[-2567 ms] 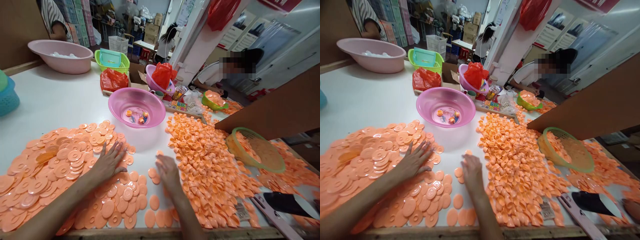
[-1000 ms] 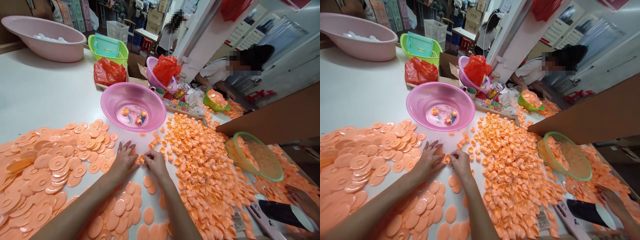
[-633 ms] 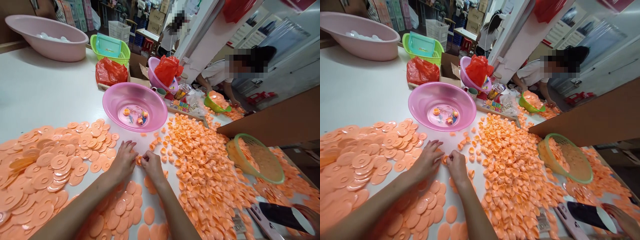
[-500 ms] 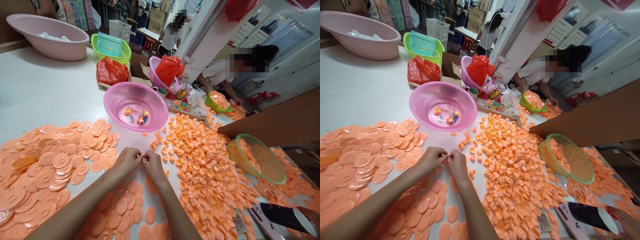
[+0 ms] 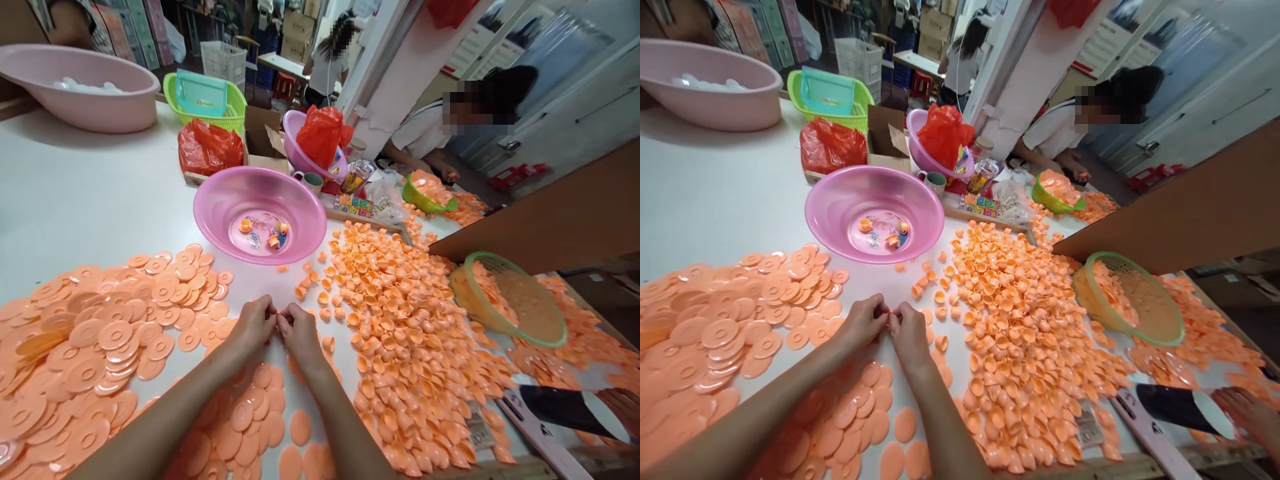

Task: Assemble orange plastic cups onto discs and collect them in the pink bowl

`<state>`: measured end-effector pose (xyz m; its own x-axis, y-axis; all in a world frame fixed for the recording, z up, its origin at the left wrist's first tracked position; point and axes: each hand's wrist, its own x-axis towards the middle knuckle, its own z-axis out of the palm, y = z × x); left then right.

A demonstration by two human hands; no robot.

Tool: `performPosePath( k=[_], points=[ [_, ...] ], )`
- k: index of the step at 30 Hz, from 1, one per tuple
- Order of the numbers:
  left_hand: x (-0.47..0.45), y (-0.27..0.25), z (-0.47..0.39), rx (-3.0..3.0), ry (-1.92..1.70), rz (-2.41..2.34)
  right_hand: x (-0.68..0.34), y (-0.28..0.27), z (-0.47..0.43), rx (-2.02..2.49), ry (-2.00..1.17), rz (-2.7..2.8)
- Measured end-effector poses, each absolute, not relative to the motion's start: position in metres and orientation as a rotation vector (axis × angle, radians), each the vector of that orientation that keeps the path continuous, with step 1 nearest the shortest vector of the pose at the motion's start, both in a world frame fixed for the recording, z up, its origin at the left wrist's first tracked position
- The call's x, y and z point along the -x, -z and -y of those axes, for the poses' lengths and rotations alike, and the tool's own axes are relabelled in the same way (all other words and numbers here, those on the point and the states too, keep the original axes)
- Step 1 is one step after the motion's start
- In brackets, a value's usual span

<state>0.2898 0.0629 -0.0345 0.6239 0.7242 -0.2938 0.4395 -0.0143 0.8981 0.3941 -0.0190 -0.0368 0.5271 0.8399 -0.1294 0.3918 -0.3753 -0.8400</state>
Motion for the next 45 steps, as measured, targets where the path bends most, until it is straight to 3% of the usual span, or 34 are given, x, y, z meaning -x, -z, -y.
performPosePath(
  k=[10, 24, 31, 37, 41, 45],
  points=[
    [-0.257, 0.023, -0.035, -1.705, -0.589, -0.861, -0.387, 0.004, 0.041, 1.662, -0.849, 0.835],
    [-0.231, -0.015, -0.018, -1.671, -0.732, -0.695, -0.359, -0.019, 0.070, 1.295, -0.973, 0.696],
    [-0.227, -0.022, -0.013, -1.604, -0.713, -0.675, -0.351, -0.018, 0.078, 1.459, -0.688, 0.825],
    [-0.245, -0.026, -0.034, -1.715, -0.764, -0.755, -0.368, -0.002, 0.065, 1.487, -0.805, 0.840],
    [-0.281, -0.049, -0.101, -1.947, -1.114, -0.935, -0.407, 0.011, 0.036, 1.799, -0.427, 0.840],
    [-0.295, -0.063, -0.148, -2.189, -1.233, -1.013, -0.432, 0.026, 0.012, 2.011, -0.170, 1.043]
  ],
)
